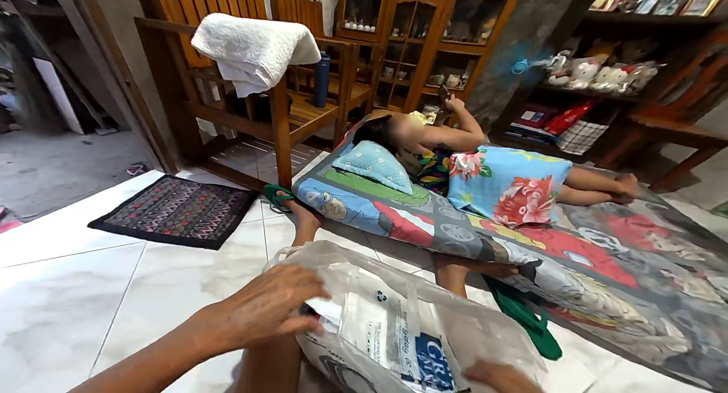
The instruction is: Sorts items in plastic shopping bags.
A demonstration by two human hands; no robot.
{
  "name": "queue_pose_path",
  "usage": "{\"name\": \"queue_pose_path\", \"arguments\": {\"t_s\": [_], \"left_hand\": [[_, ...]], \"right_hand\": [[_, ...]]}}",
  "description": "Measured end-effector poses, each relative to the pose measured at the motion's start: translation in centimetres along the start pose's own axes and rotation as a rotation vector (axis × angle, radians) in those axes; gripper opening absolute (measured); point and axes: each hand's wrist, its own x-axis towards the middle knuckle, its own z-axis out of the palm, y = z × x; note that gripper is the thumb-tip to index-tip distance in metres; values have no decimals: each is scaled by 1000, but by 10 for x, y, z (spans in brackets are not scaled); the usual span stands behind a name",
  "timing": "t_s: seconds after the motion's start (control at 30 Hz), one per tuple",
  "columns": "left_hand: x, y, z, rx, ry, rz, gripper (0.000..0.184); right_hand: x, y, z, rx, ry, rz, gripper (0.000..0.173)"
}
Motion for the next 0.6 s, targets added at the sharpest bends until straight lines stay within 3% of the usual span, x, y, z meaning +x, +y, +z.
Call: {"name": "queue_pose_path", "arguments": {"t_s": [0.07, 0.13, 0.2, 0.27, 0.33, 0.4, 0.47, 0.6], "left_hand": [[22, -2, -5, 113, 66, -147, 53], [45, -14, -4, 178, 60, -294, 72], [65, -26, -5, 178, -115, -469, 86], [83, -31, -7, 190, -366, -632, 67], [90, -34, -8, 178, -508, -734, 38], [89, -33, -11, 163, -492, -740, 32], [85, -34, -13, 153, -424, -697, 32], [92, -40, -26, 128, -331, -646, 33]], "right_hand": [[11, 6, -12, -116, 153, 61, 42], [24, 17, -16, -218, 258, 154, 56], [35, 31, -13, -263, 270, 276, 74], [42, 39, -14, -248, 175, 448, 78], [44, 45, -19, -224, 45, 610, 61], [39, 58, -24, -117, -18, 614, 44], [32, 73, -20, 13, 72, 482, 28], [30, 81, -31, 208, 329, 417, 19]]}}
